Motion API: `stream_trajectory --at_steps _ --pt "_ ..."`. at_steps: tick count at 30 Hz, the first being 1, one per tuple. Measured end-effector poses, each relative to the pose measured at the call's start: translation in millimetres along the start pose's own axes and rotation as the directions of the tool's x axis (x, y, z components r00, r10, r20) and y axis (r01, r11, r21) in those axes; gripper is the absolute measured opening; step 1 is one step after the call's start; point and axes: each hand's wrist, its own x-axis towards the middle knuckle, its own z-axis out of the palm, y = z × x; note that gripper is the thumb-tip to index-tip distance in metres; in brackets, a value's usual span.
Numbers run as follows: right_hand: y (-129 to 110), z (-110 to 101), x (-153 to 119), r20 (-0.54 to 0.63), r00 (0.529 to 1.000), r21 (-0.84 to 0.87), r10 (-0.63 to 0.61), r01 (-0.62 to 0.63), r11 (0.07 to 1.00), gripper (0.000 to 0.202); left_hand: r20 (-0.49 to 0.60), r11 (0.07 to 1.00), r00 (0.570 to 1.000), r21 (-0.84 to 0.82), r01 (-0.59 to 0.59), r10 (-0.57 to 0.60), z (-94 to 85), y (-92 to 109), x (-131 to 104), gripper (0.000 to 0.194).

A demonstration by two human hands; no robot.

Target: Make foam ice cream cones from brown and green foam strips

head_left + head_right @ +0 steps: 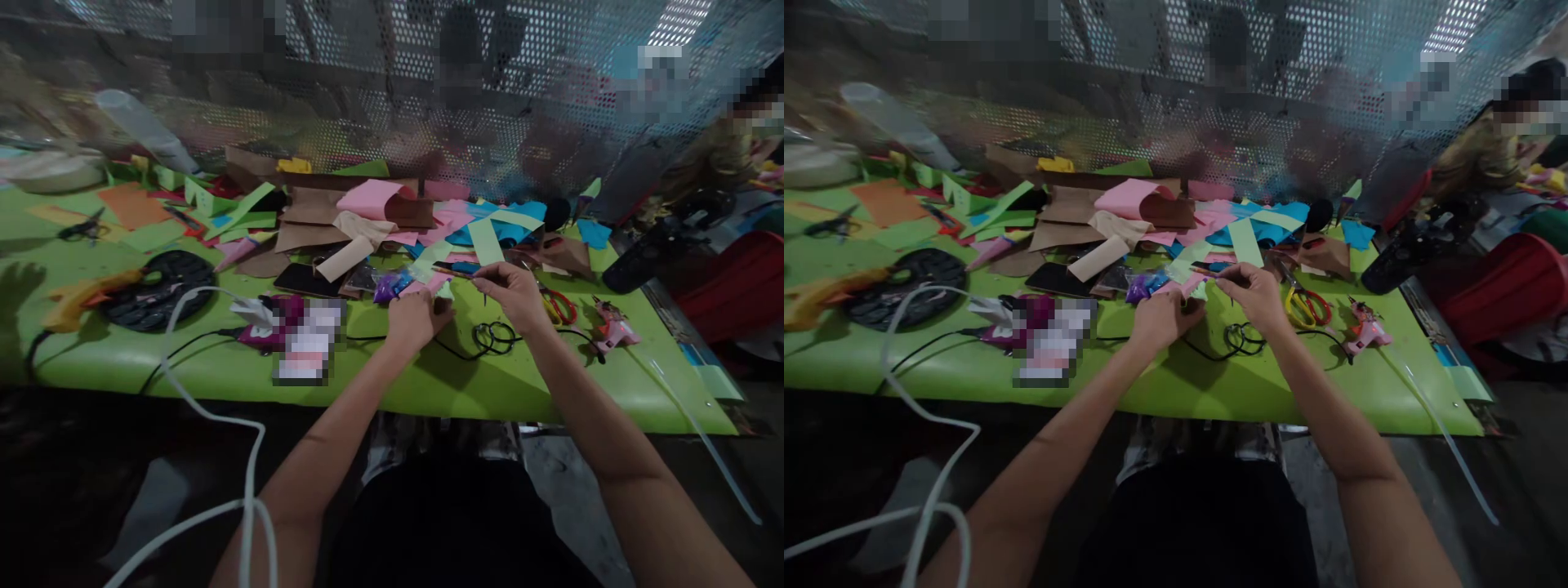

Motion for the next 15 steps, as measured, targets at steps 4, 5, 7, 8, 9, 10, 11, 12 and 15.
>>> stream_trajectory --at_steps 4,5,7,8,9,10,11,12,15 --pt "15.0 3.6 -5.3 0.051 0.998 0.03 0.037 -0.039 0.999 0.023 0.024 1.0 1.0 0.015 0.002 -0.002 7.7 -0.4 5.8 0.047" --pt "18.1 4.8 -6.8 0.061 0.997 0.043 0.046 -0.048 0.998 0.023 0.031 1.0 0.999 0.009 0.011 -0.011 9.2 -1.2 6.5 0.044" --pt "22.5 7.0 -9.7 0.074 0.996 0.066 0.053 -0.057 0.996 0.022 0.045 0.999 0.998 -0.02 0.034 -0.033 11.1 -1.9 7.0 0.038" --pt "23.6 7.8 -11.0 0.078 0.995 0.07 0.054 -0.06 0.996 0.022 0.047 0.998 0.998 -0.05 0.047 -0.045 11.4 -1.6 6.9 0.036" --pt "24.1 8.4 -12.2 0.081 0.995 0.069 0.055 -0.061 0.996 0.021 0.044 0.994 0.997 -0.092 0.061 -0.057 11.2 -0.8 6.7 0.034" --pt "23.9 8.7 -13.4 0.081 0.995 0.066 0.055 -0.06 0.996 0.02 0.035 0.987 0.997 -0.145 0.075 -0.071 10.5 0.4 6.4 0.032" --pt "23.3 8.9 -14.5 0.078 0.996 0.061 0.052 -0.057 0.997 0.019 0.023 0.975 0.996 -0.205 0.086 -0.083 9.6 2.1 6.2 0.031" --pt "22.2 8.8 -15.5 0.075 0.996 0.056 0.046 -0.05 0.997 0.018 0.01 0.959 0.996 -0.27 0.09 -0.091 8.6 4.1 6.0 0.031" --pt "18.5 8.2 -18.6 0.05 0.999 0.035 0.004 -0.006 0.999 0.015 -0.026 0.891 0.997 -0.45 0.056 -0.075 7.8 10.8 6.7 0.03"
